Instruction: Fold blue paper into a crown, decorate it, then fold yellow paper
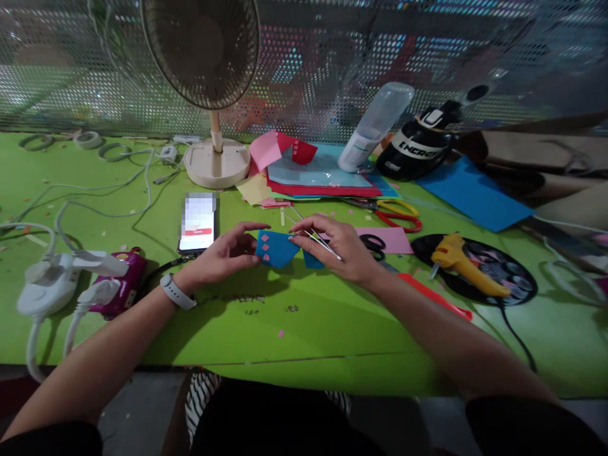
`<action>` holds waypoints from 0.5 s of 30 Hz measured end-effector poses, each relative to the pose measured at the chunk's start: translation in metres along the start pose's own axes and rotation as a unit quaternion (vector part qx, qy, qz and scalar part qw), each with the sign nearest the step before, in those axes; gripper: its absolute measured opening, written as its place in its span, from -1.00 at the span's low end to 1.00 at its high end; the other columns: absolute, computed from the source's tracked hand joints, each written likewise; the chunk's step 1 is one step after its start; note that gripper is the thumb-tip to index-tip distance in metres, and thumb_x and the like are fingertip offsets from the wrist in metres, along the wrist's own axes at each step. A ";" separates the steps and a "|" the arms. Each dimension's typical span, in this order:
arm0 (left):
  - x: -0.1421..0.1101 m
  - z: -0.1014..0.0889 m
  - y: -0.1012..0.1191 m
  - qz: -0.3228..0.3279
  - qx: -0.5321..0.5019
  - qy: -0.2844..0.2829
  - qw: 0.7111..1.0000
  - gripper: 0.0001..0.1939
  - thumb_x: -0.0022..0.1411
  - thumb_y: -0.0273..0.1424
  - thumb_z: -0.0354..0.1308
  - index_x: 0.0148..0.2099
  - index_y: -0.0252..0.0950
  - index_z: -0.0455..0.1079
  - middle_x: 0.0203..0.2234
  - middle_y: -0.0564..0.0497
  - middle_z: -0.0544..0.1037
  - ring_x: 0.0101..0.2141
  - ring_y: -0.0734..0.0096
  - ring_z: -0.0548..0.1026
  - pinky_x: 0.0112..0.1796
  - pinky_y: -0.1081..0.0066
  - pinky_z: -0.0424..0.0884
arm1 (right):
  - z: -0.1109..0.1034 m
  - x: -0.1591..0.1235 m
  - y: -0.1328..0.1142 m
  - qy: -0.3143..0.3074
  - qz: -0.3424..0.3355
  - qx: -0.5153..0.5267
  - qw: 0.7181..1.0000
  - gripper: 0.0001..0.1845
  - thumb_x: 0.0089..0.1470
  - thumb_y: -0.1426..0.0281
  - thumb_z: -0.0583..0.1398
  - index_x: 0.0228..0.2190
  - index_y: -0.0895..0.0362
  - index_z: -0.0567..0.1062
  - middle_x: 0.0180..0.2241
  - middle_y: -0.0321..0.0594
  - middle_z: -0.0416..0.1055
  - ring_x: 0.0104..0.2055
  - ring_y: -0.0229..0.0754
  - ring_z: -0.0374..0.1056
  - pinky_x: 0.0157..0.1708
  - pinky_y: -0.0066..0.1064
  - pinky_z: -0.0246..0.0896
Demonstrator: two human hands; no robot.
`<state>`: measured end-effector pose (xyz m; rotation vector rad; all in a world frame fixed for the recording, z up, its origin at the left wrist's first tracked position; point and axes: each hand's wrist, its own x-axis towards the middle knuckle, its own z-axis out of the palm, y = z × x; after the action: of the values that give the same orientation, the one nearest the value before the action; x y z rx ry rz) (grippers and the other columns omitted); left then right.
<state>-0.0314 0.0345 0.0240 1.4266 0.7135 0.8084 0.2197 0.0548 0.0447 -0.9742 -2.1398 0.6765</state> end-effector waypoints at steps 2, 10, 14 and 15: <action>0.000 0.003 0.000 -0.007 0.004 0.017 1.000 -0.44 0.20 -0.42 0.28 0.22 -0.23 0.23 -0.19 -0.06 0.52 -0.18 0.34 0.49 -0.13 0.31 0.40 | 0.001 -0.001 -0.002 0.001 0.006 0.013 1.000 -0.80 0.20 0.23 0.19 -0.24 0.09 0.49 -0.33 -0.22 0.49 -0.28 -0.15 0.39 -0.26 -0.32 0.25; 0.003 0.008 -0.010 -0.017 0.013 0.066 0.998 -0.34 0.15 -0.37 0.33 0.23 -0.26 0.14 -0.25 -0.05 0.54 -0.24 0.35 0.53 -0.14 0.26 0.42 | 0.006 -0.002 -0.007 0.004 0.011 0.017 1.000 -0.80 0.21 0.23 0.17 -0.26 0.09 0.49 -0.37 -0.25 0.48 -0.33 -0.18 0.39 -0.31 -0.35 0.24; 0.003 0.006 -0.013 -0.013 0.020 0.067 0.997 -0.35 0.16 -0.38 0.32 0.23 -0.26 0.15 -0.30 -0.02 0.54 -0.27 0.37 0.52 -0.19 0.28 0.43 | 0.009 -0.003 -0.007 0.002 0.000 0.019 1.000 -0.81 0.21 0.24 0.17 -0.25 0.09 0.49 -0.36 -0.24 0.48 -0.33 -0.19 0.39 -0.31 -0.35 0.25; 0.004 0.006 -0.014 -0.012 0.021 0.065 0.998 -0.35 0.16 -0.38 0.32 0.23 -0.27 0.15 -0.31 -0.01 0.54 -0.28 0.38 0.52 -0.19 0.29 0.43 | 0.009 -0.003 -0.007 0.001 -0.001 0.020 1.000 -0.81 0.21 0.24 0.17 -0.25 0.09 0.49 -0.35 -0.24 0.49 -0.33 -0.18 0.39 -0.31 -0.35 0.25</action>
<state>-0.0238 0.0345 0.0108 1.4088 0.8493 0.8785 0.2108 0.0466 0.0429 -0.9504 -2.1163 0.7146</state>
